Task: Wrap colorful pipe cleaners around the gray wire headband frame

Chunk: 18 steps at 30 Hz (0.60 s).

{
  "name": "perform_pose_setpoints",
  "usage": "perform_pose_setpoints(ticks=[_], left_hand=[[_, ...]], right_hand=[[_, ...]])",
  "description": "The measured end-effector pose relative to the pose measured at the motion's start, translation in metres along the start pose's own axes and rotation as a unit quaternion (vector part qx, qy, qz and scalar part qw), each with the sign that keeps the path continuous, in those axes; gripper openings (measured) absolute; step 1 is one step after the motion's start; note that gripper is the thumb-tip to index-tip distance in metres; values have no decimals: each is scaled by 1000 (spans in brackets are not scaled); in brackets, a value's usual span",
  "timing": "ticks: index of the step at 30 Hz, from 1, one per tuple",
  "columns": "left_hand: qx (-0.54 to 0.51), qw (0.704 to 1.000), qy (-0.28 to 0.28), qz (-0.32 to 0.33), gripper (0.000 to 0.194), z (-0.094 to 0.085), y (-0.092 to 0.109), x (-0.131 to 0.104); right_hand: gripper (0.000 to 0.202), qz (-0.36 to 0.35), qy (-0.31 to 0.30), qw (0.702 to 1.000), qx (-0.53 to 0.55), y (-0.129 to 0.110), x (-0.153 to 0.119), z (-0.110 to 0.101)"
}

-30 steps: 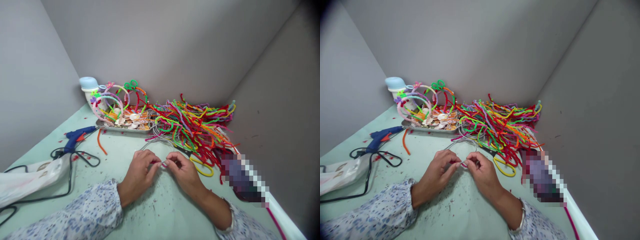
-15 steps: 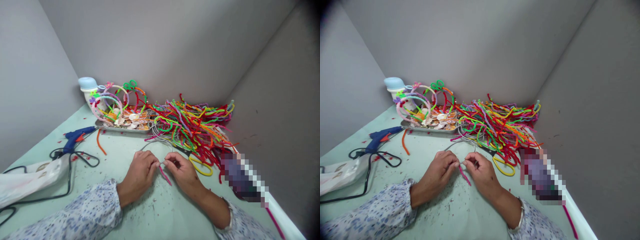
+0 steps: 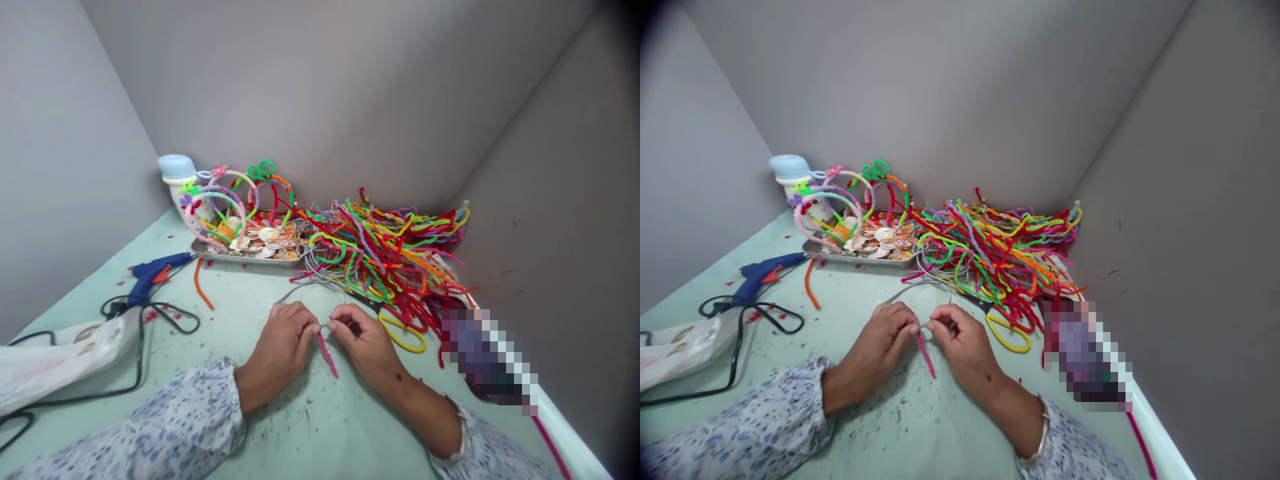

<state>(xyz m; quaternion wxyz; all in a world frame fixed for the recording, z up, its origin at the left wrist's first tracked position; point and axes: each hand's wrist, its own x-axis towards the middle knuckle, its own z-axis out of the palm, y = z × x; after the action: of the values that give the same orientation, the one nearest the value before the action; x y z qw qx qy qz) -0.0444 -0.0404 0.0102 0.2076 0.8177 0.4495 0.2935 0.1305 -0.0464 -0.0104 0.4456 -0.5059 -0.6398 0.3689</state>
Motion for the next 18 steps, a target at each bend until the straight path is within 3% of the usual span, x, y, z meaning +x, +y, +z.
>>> perform_pose_setpoints(ticks=[13,16,18], left_hand=[[-51,999,-2,-4,25,-3,0,-1],[-55,998,2,-13,26,-2,0,-1],[-63,998,16,-20,27,-2,-1,-2]], right_hand=[[10,23,-1,999,26,1,0,1],[17,39,10,995,86,2,3,-2],[24,69,49,982,167,4,6,-6]])
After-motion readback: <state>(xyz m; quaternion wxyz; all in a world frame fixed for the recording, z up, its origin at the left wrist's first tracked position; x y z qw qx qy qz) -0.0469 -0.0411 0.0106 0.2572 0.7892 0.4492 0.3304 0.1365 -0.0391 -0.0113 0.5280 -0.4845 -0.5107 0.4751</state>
